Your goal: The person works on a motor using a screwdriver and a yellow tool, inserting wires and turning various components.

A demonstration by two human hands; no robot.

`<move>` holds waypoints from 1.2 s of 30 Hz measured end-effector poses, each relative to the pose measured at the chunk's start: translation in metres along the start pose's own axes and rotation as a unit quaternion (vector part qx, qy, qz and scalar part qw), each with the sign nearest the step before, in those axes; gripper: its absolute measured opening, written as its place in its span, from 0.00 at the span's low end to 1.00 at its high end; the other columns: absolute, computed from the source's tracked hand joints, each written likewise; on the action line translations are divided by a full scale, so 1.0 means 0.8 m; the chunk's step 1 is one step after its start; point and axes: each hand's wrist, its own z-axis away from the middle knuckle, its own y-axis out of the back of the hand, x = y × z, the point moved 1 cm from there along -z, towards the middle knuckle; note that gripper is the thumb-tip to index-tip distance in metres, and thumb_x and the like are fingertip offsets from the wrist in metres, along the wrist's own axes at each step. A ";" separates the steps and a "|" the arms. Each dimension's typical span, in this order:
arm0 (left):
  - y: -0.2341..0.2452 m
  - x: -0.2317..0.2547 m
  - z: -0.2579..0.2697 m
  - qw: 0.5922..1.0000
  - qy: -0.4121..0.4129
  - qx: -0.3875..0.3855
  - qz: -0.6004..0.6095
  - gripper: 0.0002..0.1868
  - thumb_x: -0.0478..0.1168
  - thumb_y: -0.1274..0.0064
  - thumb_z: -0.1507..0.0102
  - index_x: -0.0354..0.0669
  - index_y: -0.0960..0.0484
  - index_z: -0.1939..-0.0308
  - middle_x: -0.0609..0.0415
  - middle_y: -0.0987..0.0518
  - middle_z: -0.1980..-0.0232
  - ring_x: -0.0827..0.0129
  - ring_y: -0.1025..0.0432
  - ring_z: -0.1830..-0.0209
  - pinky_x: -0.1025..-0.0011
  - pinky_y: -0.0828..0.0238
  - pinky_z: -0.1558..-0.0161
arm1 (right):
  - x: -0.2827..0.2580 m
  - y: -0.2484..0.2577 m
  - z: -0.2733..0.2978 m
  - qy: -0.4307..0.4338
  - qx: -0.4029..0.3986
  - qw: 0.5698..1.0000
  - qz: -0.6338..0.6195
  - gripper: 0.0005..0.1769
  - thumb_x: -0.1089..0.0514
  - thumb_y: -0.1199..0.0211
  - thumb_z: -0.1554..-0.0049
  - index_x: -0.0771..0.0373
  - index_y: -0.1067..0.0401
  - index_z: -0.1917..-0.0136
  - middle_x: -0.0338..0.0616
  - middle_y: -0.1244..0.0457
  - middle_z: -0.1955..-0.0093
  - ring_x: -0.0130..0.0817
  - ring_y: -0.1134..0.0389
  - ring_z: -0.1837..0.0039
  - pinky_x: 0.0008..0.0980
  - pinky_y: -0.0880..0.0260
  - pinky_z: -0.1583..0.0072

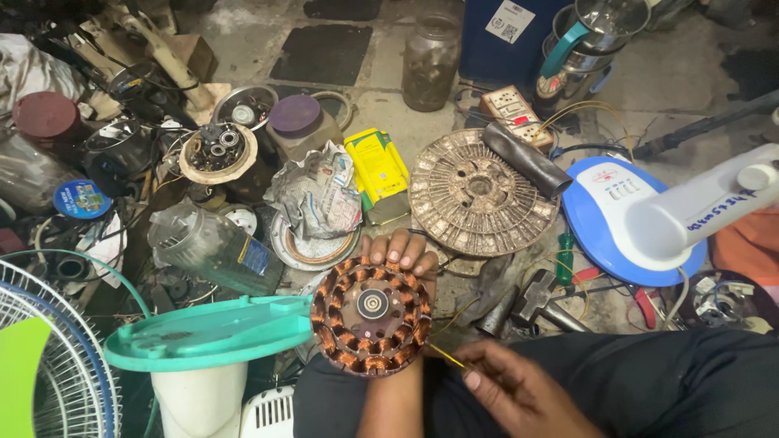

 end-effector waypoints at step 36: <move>-0.012 -0.014 -0.005 0.996 0.073 0.004 -0.056 0.27 0.49 0.74 0.22 0.44 0.26 0.69 0.56 0.34 0.66 0.68 0.38 0.60 0.69 0.36 0.56 | -0.119 0.067 -0.007 0.099 0.007 0.953 0.287 0.16 0.52 0.39 0.43 0.58 0.21 0.43 0.44 0.25 0.61 0.35 0.22 0.58 0.35 0.25 0.53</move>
